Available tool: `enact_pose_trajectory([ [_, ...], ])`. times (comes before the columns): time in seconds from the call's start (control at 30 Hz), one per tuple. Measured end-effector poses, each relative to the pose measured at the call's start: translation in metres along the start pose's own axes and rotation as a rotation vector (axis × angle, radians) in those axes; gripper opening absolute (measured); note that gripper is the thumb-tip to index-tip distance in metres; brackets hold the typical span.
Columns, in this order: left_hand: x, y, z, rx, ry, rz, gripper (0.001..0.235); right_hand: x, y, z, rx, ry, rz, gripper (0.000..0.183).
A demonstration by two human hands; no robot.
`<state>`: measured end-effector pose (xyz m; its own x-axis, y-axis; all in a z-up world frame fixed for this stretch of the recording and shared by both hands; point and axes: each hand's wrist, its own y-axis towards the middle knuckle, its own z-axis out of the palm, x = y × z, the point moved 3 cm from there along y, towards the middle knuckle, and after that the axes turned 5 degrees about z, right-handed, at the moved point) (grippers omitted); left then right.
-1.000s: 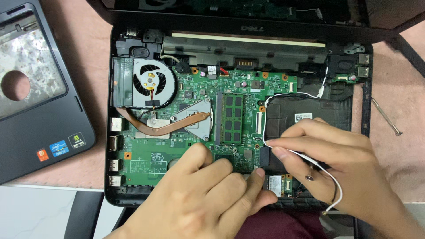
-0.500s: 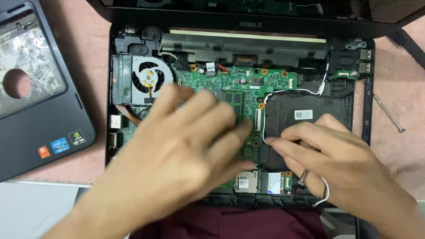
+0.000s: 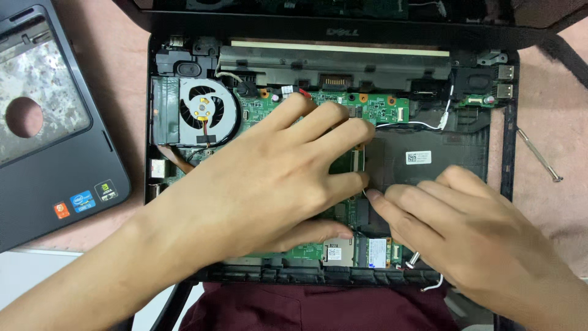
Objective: The person works on the internal components of an open laptop, using a screwdriver to disconnect and reconnect a white ribbon cable near the motherboard and battery. They carefully route the cable and secure the connector.
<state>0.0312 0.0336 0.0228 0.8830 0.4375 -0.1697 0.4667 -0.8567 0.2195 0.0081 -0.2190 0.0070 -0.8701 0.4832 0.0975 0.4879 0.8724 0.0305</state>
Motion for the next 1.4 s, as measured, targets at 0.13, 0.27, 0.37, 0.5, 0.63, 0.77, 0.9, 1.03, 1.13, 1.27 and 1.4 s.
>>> enact_pose_trajectory([
  [0.13, 0.002, 0.002, 0.004, -0.011, 0.059, 0.041, 0.055, -0.004, 0.003, -0.003, -0.029, -0.044, -0.072, 0.025],
  [0.27, 0.001, 0.007, 0.004, 0.034, 0.16, 0.083, 0.061, -0.009, 0.01, -0.006, 0.004, -0.139, -0.144, 0.011],
  [0.37, 0.0, 0.01, 0.001, 0.037, 0.175, 0.113, 0.06, -0.012, 0.012, -0.007, -0.009, -0.214, -0.215, 0.021],
  [0.5, 0.008, 0.015, 0.004, 0.09, 0.213, 0.172, 0.065, -0.018, 0.012, -0.005, -0.019, -0.182, -0.272, 0.02],
  [0.63, 0.027, 0.023, 0.006, 0.085, 0.191, 0.269, 0.066, -0.023, 0.021, -0.013, -0.035, -0.271, -0.35, 0.019],
  [0.77, 0.032, 0.027, 0.002, 0.097, 0.152, 0.275, 0.07, -0.025, 0.021, -0.014, -0.01, -0.312, -0.441, 0.028],
  [0.9, 0.027, 0.015, -0.007, 0.032, 0.106, 0.168, 0.053, -0.03, 0.017, -0.015, -0.04, -0.232, -0.481, 0.035],
  [1.03, 0.011, -0.007, -0.015, 0.003, -0.01, 0.02, 0.042, -0.033, 0.013, -0.013, -0.092, -0.075, -0.434, 0.022],
  [1.13, -0.003, -0.019, -0.016, -0.017, -0.054, -0.055, 0.027, -0.037, 0.003, -0.007, -0.059, -0.084, -0.473, 0.034],
  [1.27, -0.022, -0.019, -0.014, -0.083, -0.095, -0.106, 0.018, -0.038, -0.005, 0.0, 0.001, -0.047, -0.43, 0.036],
  [1.4, -0.04, -0.017, -0.003, -0.104, -0.195, -0.143, 0.023, -0.038, -0.009, 0.001, 0.014, 0.04, -0.361, 0.031],
])
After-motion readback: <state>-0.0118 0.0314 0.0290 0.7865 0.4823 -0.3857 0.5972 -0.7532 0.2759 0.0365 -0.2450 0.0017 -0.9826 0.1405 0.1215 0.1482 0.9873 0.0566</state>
